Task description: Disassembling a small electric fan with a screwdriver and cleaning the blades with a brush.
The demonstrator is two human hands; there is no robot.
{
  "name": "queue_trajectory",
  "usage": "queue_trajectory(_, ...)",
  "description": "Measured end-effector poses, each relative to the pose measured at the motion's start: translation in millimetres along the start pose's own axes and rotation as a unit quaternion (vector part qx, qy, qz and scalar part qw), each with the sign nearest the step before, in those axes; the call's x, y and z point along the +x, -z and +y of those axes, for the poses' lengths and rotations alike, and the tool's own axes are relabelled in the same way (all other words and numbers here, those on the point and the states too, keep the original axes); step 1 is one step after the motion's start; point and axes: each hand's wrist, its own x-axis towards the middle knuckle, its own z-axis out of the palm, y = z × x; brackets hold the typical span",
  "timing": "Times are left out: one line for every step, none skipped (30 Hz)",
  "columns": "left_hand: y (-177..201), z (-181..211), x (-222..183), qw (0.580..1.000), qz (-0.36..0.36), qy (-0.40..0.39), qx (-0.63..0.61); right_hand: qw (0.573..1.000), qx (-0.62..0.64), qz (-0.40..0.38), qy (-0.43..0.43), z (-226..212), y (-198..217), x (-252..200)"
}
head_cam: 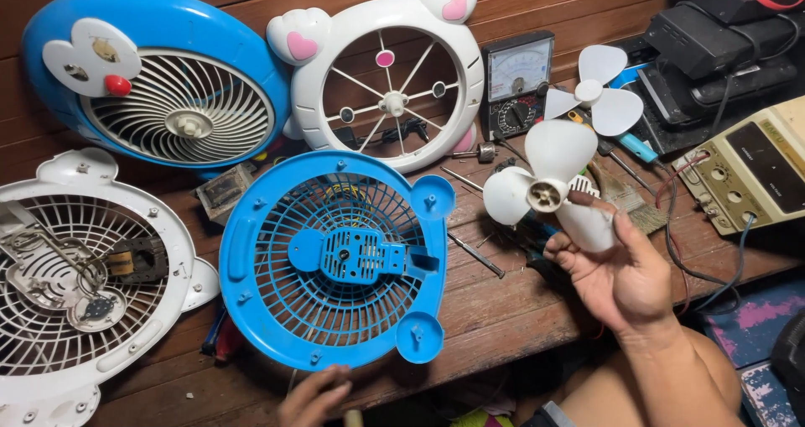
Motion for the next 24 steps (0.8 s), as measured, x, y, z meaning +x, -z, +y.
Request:
queue_trajectory(-24, 50, 20, 1.0, 0.0, 0.0, -0.001, 1.0, -0.001, 0.001, 0.0, -1, 2, -4)
queue_trajectory(-46, 104, 28, 0.996, 0.057, -0.056, 0.028, 1.0, 0.018, 0.008, -0.002, -1, 4, -8)
queue_trajectory(-67, 165, 29, 0.986, 0.114, -0.111, 0.056, 0.999, 0.036, 0.016, -0.003, -2, 6, -12)
queue_trajectory(-77, 172, 31, 0.986, 0.113, -0.111, 0.055, 0.999, 0.035, 0.018, -0.003, -2, 7, -13)
queue_trajectory(-86, 180, 33, 0.99, 0.101, -0.075, 0.062, 0.999, 0.046, 0.011, -0.013, -2, 8, -15)
queue_trajectory(-96, 186, 35, 0.993, 0.09, -0.041, 0.069, 0.998, 0.058, 0.004, -0.023, -2, 9, -16)
queue_trajectory(-95, 192, 38, 0.993, 0.089, -0.042, 0.068, 0.998, 0.057, 0.004, -0.022, -3, 10, -17)
queue_trajectory(-94, 198, 40, 0.998, 0.035, -0.043, 0.037, 0.997, 0.06, -0.02, -0.032, -3, 11, -18)
queue_trajectory(-92, 204, 42, 0.999, -0.02, -0.045, 0.005, 0.996, 0.063, -0.044, -0.041, -3, 12, -19)
queue_trajectory(-96, 209, 41, 0.999, -0.021, -0.044, 0.005, 0.996, 0.063, -0.043, -0.042, -3, 12, -19)
queue_trajectory(-100, 213, 41, 0.999, -0.009, -0.031, 0.005, 0.997, 0.047, -0.044, -0.045, -3, 13, -19)
queue_trajectory(-103, 217, 40, 1.0, 0.003, -0.019, 0.005, 0.997, 0.032, -0.044, -0.048, -3, 13, -19)
queue_trajectory(-108, 213, 39, 1.0, 0.002, -0.018, 0.005, 0.997, 0.032, -0.044, -0.049, -2, 12, -18)
queue_trajectory(-113, 208, 37, 1.0, 0.027, -0.009, -0.004, 0.997, 0.026, -0.047, -0.05, -1, 10, -18)
queue_trajectory(-117, 203, 36, 0.999, 0.051, 0.0, -0.013, 0.997, 0.021, -0.05, -0.052, 0, 9, -18)
queue_trajectory(-113, 200, 39, 0.999, 0.053, 0.001, -0.012, 0.997, 0.02, -0.051, -0.053, 0, 8, -18)
queue_trajectory(-109, 196, 42, 0.998, 0.004, 0.043, -0.045, 0.996, 0.017, -0.066, -0.056, 0, 7, -18)
queue_trajectory(-104, 193, 44, 0.992, -0.044, 0.085, -0.077, 0.995, 0.013, -0.081, -0.06, 1, 6, -18)
queue_trajectory(-104, 195, 47, 0.992, -0.042, 0.086, -0.076, 0.995, 0.014, -0.083, -0.063, 3, 2, -21)
queue_trajectory(-105, 196, 52, 0.981, -0.073, 0.133, -0.118, 0.994, -0.065, -0.083, -0.013, 4, -2, -23)
queue_trajectory(-106, 197, 57, 0.965, -0.105, 0.178, -0.159, 0.986, -0.144, -0.083, 0.036, 5, -6, -25)
queue_trajectory(-109, 208, 61, 0.966, -0.104, 0.178, -0.159, 0.985, -0.144, -0.083, 0.036, 7, -6, -27)
queue_trajectory(-113, 219, 64, 0.949, -0.122, 0.205, -0.204, 0.94, -0.308, -0.075, 0.126, 9, -6, -29)
queue_trajectory(-116, 230, 69, 0.93, -0.141, 0.232, -0.248, 0.859, -0.462, -0.058, 0.212, 10, -5, -31)
